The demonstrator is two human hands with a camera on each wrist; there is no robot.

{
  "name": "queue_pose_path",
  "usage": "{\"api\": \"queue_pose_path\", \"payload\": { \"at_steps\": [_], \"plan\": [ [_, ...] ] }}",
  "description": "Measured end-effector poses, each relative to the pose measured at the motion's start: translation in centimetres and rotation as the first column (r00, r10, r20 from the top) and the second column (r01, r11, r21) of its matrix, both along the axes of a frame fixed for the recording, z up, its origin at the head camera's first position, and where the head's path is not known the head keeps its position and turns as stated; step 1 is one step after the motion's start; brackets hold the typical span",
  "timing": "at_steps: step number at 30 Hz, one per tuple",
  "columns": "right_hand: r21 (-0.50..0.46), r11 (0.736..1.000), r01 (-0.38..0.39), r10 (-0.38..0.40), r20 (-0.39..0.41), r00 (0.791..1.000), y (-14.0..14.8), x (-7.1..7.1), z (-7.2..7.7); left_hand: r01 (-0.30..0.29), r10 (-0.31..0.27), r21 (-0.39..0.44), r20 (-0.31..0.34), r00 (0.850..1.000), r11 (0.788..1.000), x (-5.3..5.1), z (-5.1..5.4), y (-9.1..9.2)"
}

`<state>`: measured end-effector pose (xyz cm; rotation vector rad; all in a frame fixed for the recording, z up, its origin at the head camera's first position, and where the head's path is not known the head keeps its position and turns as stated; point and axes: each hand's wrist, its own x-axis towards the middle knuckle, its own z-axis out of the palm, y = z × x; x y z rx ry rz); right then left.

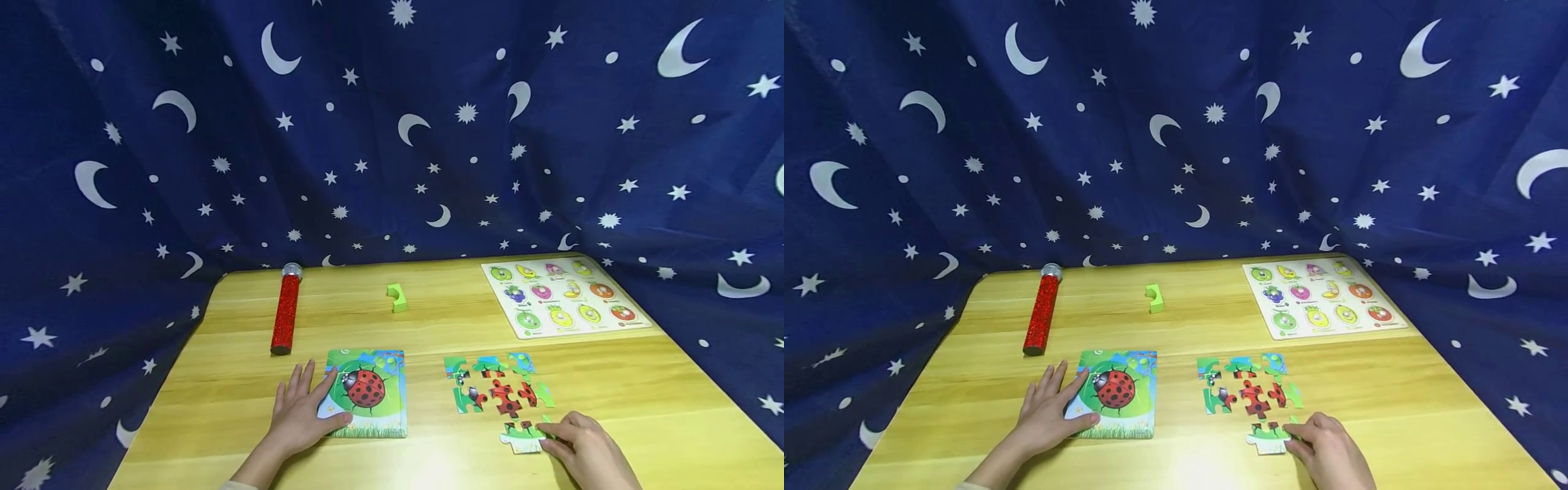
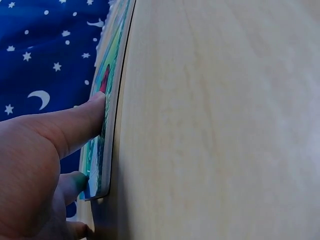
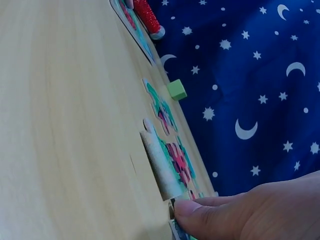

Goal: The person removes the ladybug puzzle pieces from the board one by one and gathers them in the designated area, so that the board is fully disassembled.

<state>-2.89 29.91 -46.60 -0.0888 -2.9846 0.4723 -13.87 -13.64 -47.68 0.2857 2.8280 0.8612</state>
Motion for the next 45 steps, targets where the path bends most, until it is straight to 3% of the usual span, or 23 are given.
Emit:
{"api": "queue_pose_path", "payload": {
  "at_steps": [9,15,22,29,35,41,45],
  "plan": [
    [-0.010,1.000,0.010,-0.010,0.015,1.000,-0.3,-0.2,0.2,0.000,0.000,0.021,-0.006,1.000,1.000,0.1,0.1,0.1],
    [0.002,1.000,-0.009,0.009,-0.062,0.998,-0.6,-0.4,-0.2,-0.008,0.008,0.012,-0.009,1.000,1.000,0.2,0.0,0.0],
    [0.025,1.000,-0.010,0.012,-0.090,0.996,-1.0,-0.7,-0.2,-0.011,0.011,0.009,-0.005,1.000,1.000,0.2,0.1,0.0],
    [0.051,0.998,-0.042,0.052,-0.212,0.976,-1.4,-1.1,-0.4,-0.011,0.012,0.011,-0.005,1.000,1.000,0.2,0.1,0.0],
    [0.044,0.999,-0.029,0.039,-0.231,0.972,-1.4,-1.2,-0.7,-0.011,0.011,0.006,-0.009,1.000,1.000,0.2,0.1,0.1],
    [0.036,0.998,-0.044,0.052,-0.294,0.954,-1.4,-1.2,-0.9,-0.013,0.013,0.007,-0.014,1.000,1.000,0.2,0.0,0.0],
    [0.031,0.999,-0.030,0.037,-0.267,0.963,-1.4,-1.2,-0.9,-0.012,0.012,0.007,-0.014,1.000,1.000,0.2,0.1,0.0]
  ]
}}
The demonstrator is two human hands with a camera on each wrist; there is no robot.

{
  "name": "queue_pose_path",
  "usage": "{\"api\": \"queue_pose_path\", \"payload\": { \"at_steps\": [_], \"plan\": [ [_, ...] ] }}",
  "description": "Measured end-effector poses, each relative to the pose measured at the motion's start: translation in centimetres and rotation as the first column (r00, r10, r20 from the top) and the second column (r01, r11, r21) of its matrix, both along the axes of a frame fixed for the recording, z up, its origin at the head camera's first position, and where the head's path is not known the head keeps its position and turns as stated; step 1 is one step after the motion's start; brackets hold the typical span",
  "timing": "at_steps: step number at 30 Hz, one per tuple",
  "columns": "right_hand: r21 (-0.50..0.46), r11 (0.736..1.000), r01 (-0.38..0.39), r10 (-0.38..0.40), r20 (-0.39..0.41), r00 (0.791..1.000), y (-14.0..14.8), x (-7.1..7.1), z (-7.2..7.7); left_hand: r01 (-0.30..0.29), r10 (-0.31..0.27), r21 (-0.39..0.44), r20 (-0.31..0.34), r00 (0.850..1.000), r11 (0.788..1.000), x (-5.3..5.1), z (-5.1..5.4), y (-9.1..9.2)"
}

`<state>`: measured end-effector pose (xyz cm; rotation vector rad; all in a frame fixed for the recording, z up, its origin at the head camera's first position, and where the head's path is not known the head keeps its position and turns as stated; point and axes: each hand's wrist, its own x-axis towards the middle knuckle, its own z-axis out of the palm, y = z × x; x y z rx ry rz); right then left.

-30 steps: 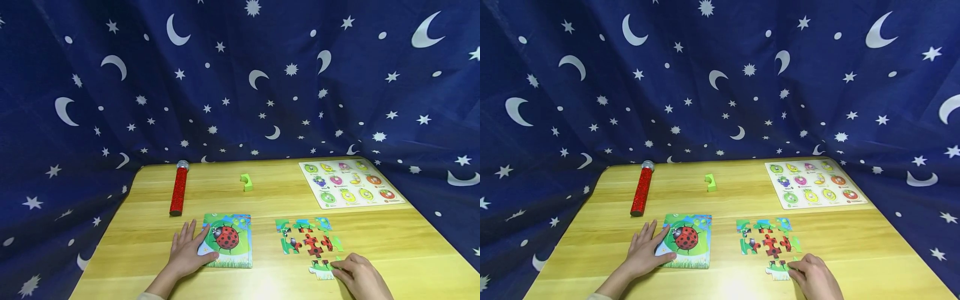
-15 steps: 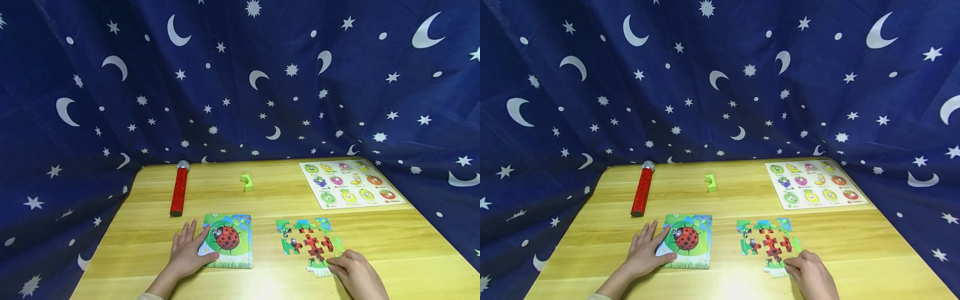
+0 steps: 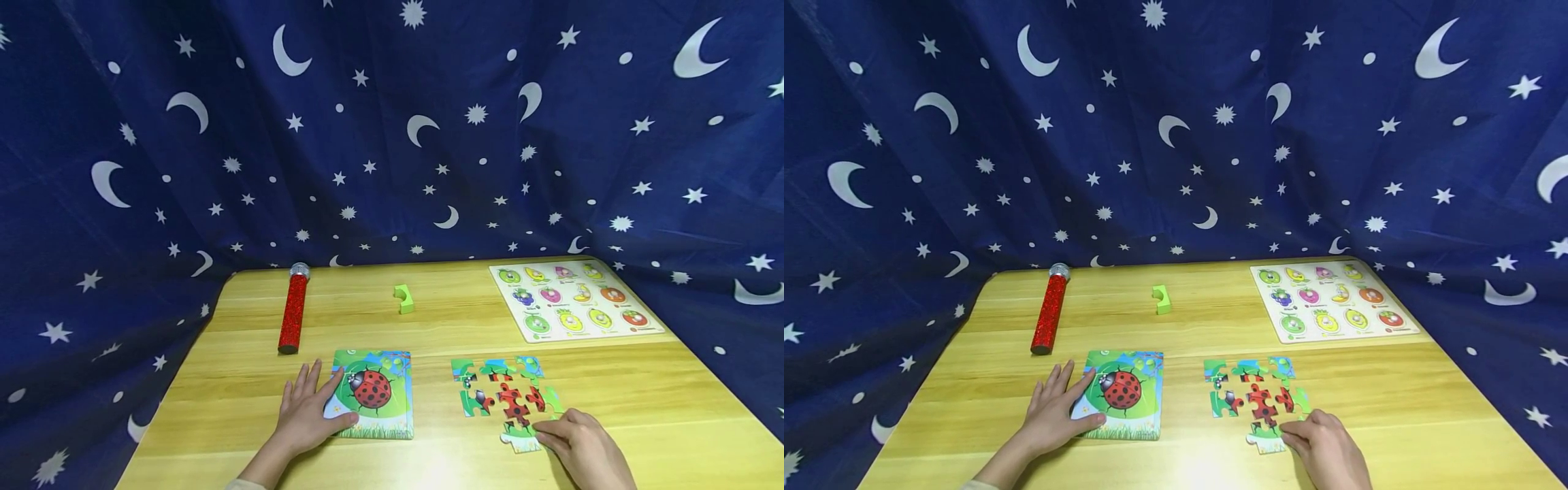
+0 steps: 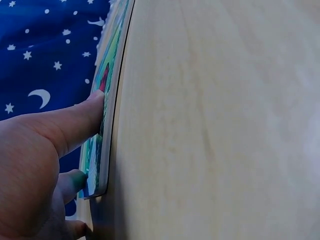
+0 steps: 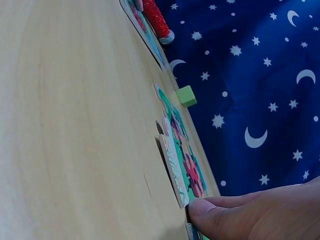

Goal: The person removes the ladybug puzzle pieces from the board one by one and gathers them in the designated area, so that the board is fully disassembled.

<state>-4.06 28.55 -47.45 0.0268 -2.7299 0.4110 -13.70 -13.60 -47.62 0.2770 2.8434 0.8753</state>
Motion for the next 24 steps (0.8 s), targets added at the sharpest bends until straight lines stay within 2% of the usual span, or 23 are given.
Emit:
{"api": "queue_pose_path", "payload": {
  "at_steps": [4,24],
  "plan": [
    [-0.010,1.000,0.015,-0.014,0.037,0.999,0.04,0.05,0.16,-0.002,0.002,0.007,0.000,1.000,1.000,0.03,0.06,0.00],
    [-0.019,0.999,0.026,-0.026,0.038,0.999,0.03,-0.01,0.07,0.000,0.000,0.008,-0.005,1.000,1.000,0.06,0.26,0.07]
  ]
}}
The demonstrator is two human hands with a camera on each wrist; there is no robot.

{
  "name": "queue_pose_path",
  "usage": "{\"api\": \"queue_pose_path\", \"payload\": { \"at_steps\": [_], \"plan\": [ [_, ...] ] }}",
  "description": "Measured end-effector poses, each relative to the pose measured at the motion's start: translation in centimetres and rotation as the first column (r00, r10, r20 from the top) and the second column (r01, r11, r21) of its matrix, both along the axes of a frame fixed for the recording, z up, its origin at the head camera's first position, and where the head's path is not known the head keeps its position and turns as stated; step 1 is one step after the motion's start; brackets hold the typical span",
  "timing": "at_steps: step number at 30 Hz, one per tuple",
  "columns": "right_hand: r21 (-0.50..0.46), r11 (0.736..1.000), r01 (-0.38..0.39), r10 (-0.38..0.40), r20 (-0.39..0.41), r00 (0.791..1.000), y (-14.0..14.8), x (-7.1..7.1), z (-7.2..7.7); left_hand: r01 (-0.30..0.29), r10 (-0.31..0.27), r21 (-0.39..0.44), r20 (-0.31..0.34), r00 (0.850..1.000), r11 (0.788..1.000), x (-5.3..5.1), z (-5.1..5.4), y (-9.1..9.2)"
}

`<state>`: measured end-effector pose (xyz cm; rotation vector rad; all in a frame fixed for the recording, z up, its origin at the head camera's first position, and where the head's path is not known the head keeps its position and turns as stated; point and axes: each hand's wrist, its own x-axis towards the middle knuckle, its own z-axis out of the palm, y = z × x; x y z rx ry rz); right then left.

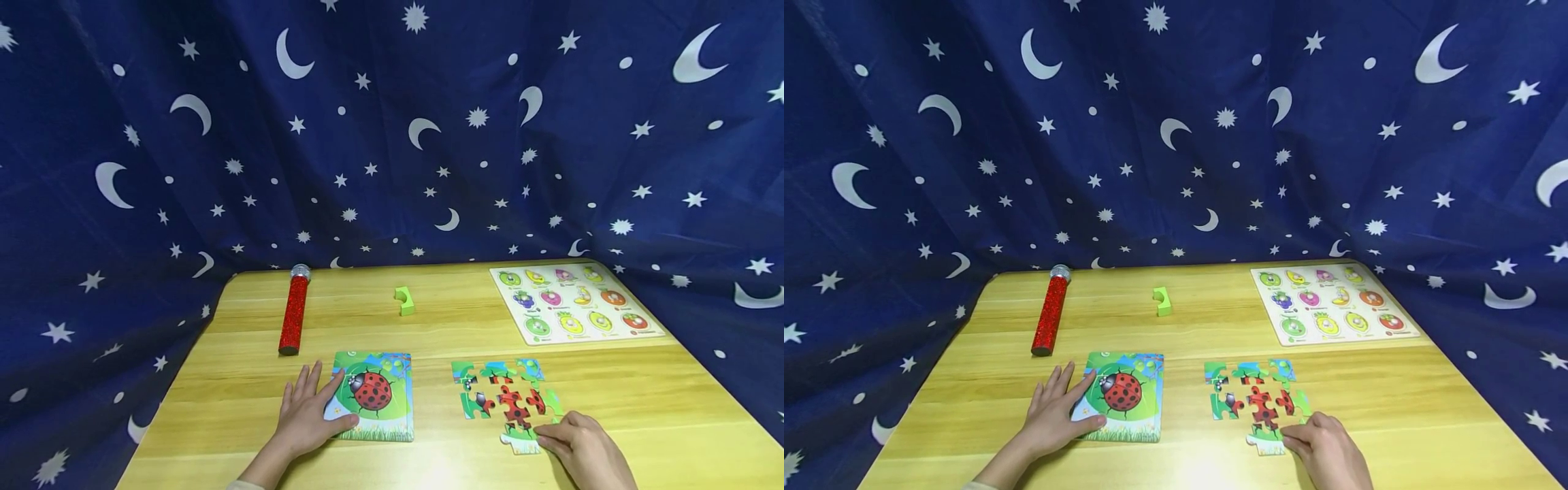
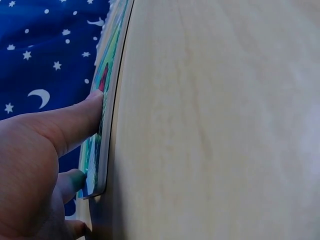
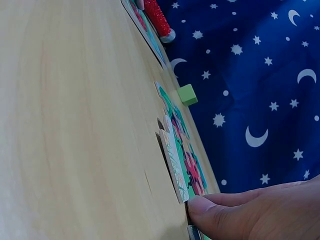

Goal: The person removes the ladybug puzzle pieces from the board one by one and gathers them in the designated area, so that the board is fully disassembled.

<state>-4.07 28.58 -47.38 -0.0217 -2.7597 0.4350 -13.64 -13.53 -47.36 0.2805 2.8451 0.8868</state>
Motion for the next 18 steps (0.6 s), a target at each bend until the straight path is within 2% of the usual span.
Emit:
{"api": "queue_pose_path", "payload": {
  "at_steps": [5,10,16,18],
  "plan": [
    [0.001,1.000,-0.012,0.012,-0.018,1.000,-0.05,-0.10,-0.06,0.000,0.000,0.002,-0.004,1.000,1.000,-0.04,0.07,0.00],
    [-0.003,1.000,0.002,-0.001,0.044,0.999,0.04,-0.06,0.02,-0.001,0.001,0.002,-0.004,1.000,1.000,-0.05,-0.03,-0.03],
    [-0.004,1.000,-0.008,0.008,-0.008,1.000,0.17,-0.04,-0.34,-0.002,0.002,-0.005,0.000,1.000,1.000,-0.06,-0.28,-0.06],
    [-0.012,1.000,-0.007,0.007,0.013,1.000,0.22,-0.08,-0.26,-0.002,0.002,-0.003,0.000,1.000,1.000,-0.06,-0.32,-0.07]
  ]
}}
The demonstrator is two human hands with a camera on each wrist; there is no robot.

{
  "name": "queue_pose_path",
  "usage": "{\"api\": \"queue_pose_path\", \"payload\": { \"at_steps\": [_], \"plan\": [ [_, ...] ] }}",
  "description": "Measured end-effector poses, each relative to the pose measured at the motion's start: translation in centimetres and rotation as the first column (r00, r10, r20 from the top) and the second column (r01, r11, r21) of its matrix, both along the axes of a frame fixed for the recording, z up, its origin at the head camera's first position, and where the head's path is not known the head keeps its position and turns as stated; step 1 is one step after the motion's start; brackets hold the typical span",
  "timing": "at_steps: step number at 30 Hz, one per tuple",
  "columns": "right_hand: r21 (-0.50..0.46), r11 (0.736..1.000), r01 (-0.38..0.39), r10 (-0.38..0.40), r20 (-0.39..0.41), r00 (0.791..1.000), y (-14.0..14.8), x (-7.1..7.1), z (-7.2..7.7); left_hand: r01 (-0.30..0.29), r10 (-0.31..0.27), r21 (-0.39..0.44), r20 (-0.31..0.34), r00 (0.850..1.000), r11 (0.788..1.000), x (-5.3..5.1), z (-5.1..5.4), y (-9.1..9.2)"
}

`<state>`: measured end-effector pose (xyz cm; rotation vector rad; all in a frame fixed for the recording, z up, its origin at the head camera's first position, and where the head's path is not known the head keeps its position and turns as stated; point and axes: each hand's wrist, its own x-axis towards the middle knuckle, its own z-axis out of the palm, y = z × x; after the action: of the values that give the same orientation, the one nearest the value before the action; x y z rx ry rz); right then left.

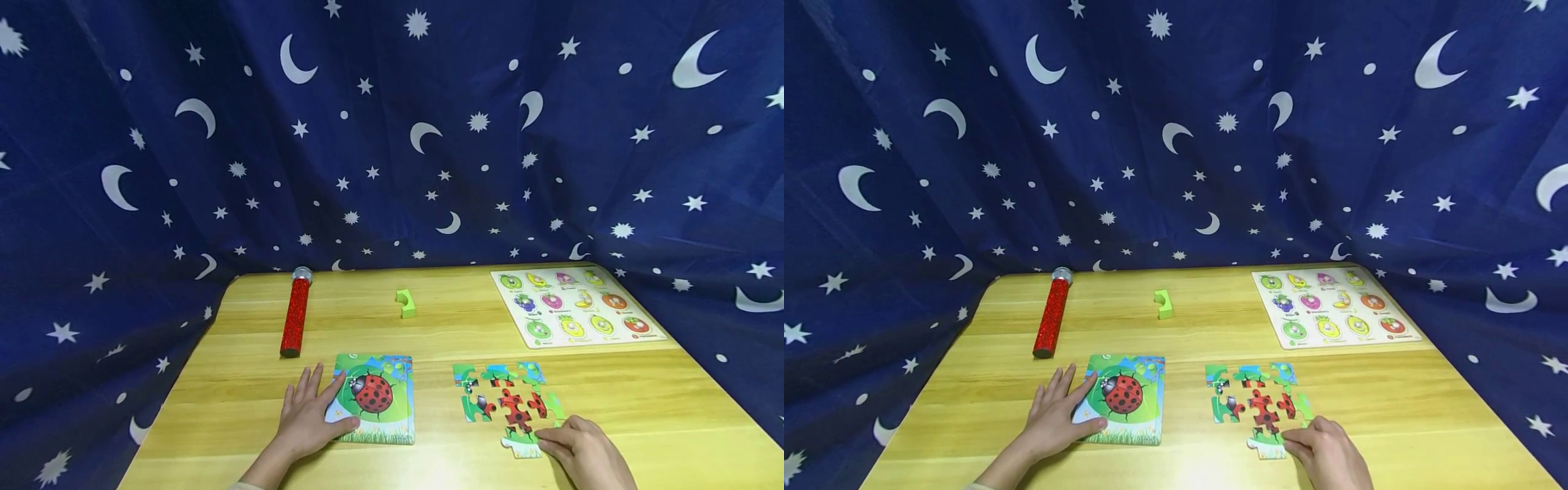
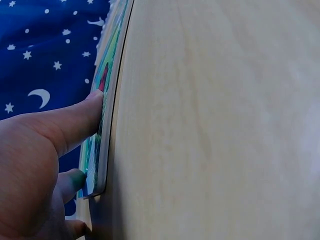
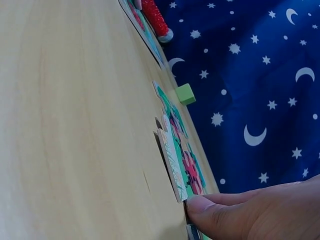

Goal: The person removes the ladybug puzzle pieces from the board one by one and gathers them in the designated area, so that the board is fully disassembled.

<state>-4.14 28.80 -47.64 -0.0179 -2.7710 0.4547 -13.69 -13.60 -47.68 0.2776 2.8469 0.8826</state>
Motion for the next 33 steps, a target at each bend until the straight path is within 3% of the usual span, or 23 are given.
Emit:
{"api": "queue_pose_path", "payload": {
  "at_steps": [6,9,11,13,15,20,22,24,27,33],
  "plan": [
    [0.001,1.000,0.001,-0.001,0.108,0.994,-0.6,-0.3,1.6,0.003,-0.003,0.007,0.003,1.000,1.000,0.0,0.1,-0.2],
    [-0.020,0.998,-0.055,0.055,0.007,0.998,-2.6,-1.2,2.6,-0.008,0.008,0.001,-0.003,1.000,1.000,0.1,0.2,-0.4],
    [-0.044,0.988,-0.149,0.144,-0.096,0.985,-4.8,-2.2,3.2,-0.014,0.014,-0.005,-0.016,1.000,1.000,0.0,0.1,-0.4],
    [-0.049,0.962,-0.269,0.258,-0.166,0.952,-7.4,-3.3,3.5,-0.012,0.012,-0.007,-0.021,1.000,1.000,0.0,0.0,-0.3],
    [-0.063,0.920,-0.388,0.375,-0.152,0.914,-10.4,-4.3,3.8,-0.007,0.007,-0.005,-0.020,1.000,1.000,0.0,-0.1,-0.1],
    [-0.085,0.797,-0.597,0.603,0.062,0.796,-17.8,-6.8,3.8,-0.011,0.011,-0.014,-0.028,1.000,1.000,0.1,-0.5,0.3],
    [-0.075,0.773,-0.629,0.633,0.132,0.763,-19.9,-7.7,3.5,-0.007,0.006,-0.032,-0.038,0.999,0.999,0.1,-0.8,0.3],
    [-0.054,0.772,-0.633,0.632,0.162,0.758,-21.3,-8.3,2.9,0.009,-0.010,-0.040,-0.037,0.999,0.999,0.2,-1.0,0.4],
    [-0.054,0.787,-0.614,0.614,0.165,0.772,-22.2,-8.4,2.1,0.034,-0.035,-0.051,-0.022,0.999,0.998,0.4,-1.2,0.4],
    [-0.151,0.782,-0.605,0.622,0.125,0.773,-22.2,-8.9,1.2,0.027,-0.029,-0.050,-0.032,0.999,0.998,0.2,-0.7,0.1]
  ]
}}
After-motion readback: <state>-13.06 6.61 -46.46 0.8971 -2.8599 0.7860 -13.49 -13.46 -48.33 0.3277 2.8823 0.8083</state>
